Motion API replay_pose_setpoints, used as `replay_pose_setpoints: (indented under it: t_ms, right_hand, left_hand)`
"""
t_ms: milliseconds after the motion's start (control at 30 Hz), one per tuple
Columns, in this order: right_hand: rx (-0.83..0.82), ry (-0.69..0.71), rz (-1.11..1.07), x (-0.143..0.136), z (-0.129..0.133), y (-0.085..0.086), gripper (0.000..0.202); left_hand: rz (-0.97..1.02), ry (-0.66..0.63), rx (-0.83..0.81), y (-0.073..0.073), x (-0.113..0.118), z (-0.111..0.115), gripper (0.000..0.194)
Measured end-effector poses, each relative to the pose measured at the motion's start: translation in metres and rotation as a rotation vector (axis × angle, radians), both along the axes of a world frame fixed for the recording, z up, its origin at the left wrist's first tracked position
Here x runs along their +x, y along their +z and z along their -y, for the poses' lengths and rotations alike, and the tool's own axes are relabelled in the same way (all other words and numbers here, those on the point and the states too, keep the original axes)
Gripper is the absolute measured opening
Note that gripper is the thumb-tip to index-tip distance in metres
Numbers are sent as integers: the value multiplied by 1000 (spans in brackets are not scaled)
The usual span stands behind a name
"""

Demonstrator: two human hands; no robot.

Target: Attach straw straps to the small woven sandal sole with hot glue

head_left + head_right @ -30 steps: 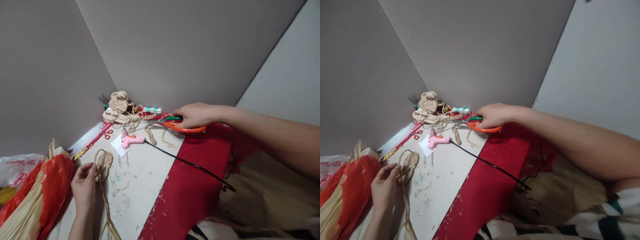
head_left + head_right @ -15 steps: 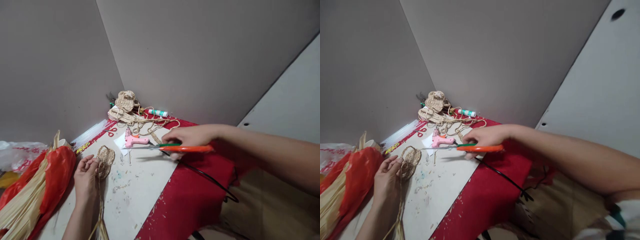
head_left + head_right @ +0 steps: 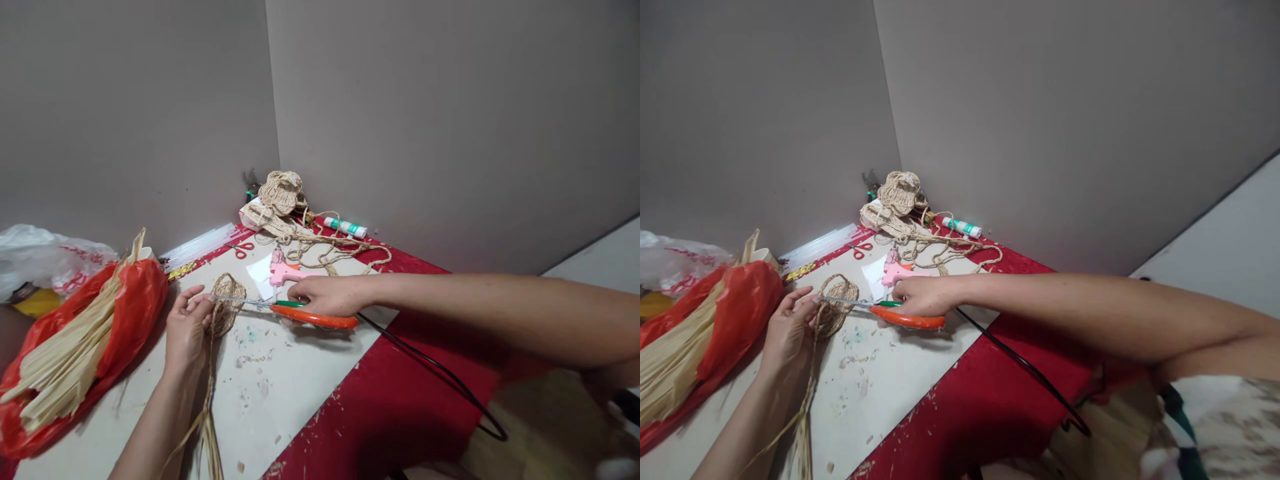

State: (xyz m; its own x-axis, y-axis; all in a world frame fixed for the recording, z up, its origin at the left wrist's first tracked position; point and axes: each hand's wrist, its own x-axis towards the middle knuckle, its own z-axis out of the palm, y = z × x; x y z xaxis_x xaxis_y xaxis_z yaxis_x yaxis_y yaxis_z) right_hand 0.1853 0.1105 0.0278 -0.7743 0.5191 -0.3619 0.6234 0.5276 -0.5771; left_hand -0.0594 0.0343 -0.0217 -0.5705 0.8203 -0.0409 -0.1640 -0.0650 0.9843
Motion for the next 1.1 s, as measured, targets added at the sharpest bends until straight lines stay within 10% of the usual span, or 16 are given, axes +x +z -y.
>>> replay_pose_setpoints:
  t_ms: [1100]
  right_hand:
    - [145,37,-36,-13,0,-10,37]
  left_hand:
    - [27,-154,-150,13,-11,3,66]
